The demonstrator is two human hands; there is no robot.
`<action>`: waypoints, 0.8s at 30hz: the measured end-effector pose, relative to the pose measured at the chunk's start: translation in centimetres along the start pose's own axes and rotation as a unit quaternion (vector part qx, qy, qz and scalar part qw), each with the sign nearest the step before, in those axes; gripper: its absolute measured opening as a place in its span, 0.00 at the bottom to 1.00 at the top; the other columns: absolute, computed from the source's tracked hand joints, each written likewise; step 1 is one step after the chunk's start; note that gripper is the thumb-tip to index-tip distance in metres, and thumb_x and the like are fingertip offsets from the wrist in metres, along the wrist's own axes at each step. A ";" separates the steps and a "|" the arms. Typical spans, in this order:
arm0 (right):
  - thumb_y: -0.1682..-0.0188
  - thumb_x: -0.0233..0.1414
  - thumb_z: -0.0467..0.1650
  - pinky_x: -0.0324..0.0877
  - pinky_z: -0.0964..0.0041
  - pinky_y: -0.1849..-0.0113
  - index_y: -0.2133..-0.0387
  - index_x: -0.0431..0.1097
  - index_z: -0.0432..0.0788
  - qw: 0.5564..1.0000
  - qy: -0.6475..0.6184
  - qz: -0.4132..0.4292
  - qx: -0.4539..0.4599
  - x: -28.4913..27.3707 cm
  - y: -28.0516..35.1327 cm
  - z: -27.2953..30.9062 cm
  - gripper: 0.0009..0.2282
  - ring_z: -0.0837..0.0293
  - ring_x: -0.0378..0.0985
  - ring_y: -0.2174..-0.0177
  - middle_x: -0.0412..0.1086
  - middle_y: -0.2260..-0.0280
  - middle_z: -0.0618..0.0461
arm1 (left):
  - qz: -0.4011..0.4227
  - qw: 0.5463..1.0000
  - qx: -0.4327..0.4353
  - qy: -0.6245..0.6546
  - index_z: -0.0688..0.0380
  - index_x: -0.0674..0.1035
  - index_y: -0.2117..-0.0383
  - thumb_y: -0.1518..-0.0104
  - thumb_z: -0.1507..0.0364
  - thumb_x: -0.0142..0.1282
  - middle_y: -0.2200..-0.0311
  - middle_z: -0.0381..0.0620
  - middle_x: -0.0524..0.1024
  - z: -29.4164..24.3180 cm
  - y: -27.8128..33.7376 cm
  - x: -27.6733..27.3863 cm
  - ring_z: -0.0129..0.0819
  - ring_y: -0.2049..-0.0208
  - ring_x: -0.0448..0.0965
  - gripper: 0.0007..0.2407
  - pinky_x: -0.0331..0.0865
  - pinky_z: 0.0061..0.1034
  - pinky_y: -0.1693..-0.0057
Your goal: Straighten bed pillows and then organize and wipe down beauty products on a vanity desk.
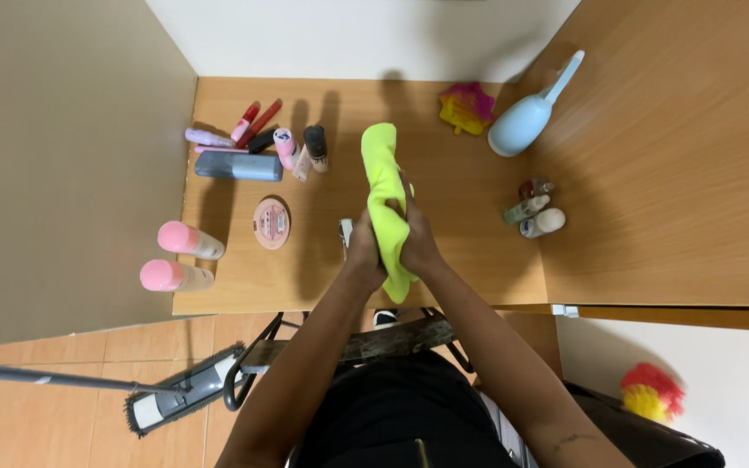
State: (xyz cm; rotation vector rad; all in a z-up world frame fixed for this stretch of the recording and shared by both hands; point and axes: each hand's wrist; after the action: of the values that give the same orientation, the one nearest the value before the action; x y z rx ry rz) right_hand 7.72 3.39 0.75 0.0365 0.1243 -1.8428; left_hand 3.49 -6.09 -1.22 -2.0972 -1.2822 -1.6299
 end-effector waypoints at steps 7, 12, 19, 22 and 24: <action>0.41 0.41 0.44 0.65 0.63 0.44 0.28 0.46 0.42 0.998 0.022 0.024 0.059 1.6 2.2 2.4 0.31 0.53 0.71 0.44 0.66 0.41 0.40 | -0.011 1.000 -0.012 0.016 0.59 0.76 0.50 0.31 0.60 0.41 0.61 0.44 0.79 -0.7 -0.5 -1.5 0.30 0.64 0.80 0.17 0.76 0.23 0.58; 0.42 0.40 0.46 0.68 0.61 0.47 0.26 0.40 0.45 0.985 0.139 0.063 0.079 1.3 4.1 1.9 0.34 0.51 0.76 0.49 0.71 0.47 0.39 | 0.007 1.000 0.001 0.023 0.58 0.75 0.50 0.30 0.58 0.40 0.62 0.45 0.79 0.2 -2.3 -2.3 0.31 0.64 0.79 0.17 0.76 0.26 0.59; 0.43 0.47 0.37 0.72 0.62 0.56 0.36 0.53 0.39 0.998 0.066 -0.015 -0.010 -0.3 -0.5 -2.5 0.25 0.57 0.78 0.59 0.76 0.57 0.44 | -0.020 1.000 0.001 -0.016 0.58 0.74 0.48 0.31 0.56 0.38 0.59 0.47 0.78 1.0 -0.5 -0.7 0.34 0.60 0.79 0.20 0.76 0.29 0.56; 0.44 0.50 0.34 0.74 0.62 0.63 0.51 0.67 0.35 0.993 0.101 -0.062 -0.008 -1.9 -2.1 -2.4 0.15 0.59 0.79 0.65 0.78 0.65 0.46 | -0.029 0.996 -0.014 -0.081 0.54 0.71 0.42 0.33 0.55 0.36 0.51 0.45 0.76 1.2 1.3 1.3 0.33 0.50 0.77 0.21 0.74 0.30 0.47; 0.45 0.51 0.34 0.74 0.61 0.66 0.60 0.74 0.32 0.991 0.109 -0.080 0.004 -3.5 -2.7 -3.8 0.13 0.59 0.80 0.67 0.78 0.68 0.46 | -0.006 0.995 -0.015 -0.097 0.50 0.68 0.39 0.33 0.55 0.37 0.46 0.42 0.75 0.4 2.9 2.4 0.31 0.46 0.75 0.21 0.73 0.29 0.43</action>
State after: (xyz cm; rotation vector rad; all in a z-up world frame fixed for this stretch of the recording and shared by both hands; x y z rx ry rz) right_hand 5.88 7.82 -2.50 0.2397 0.2781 -1.9967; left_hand 5.91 -6.37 1.63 -2.3179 -1.3357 -1.4902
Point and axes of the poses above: each hand's wrist, its own y-axis away from the middle knuckle, its own x-axis out of the palm, z = x × y
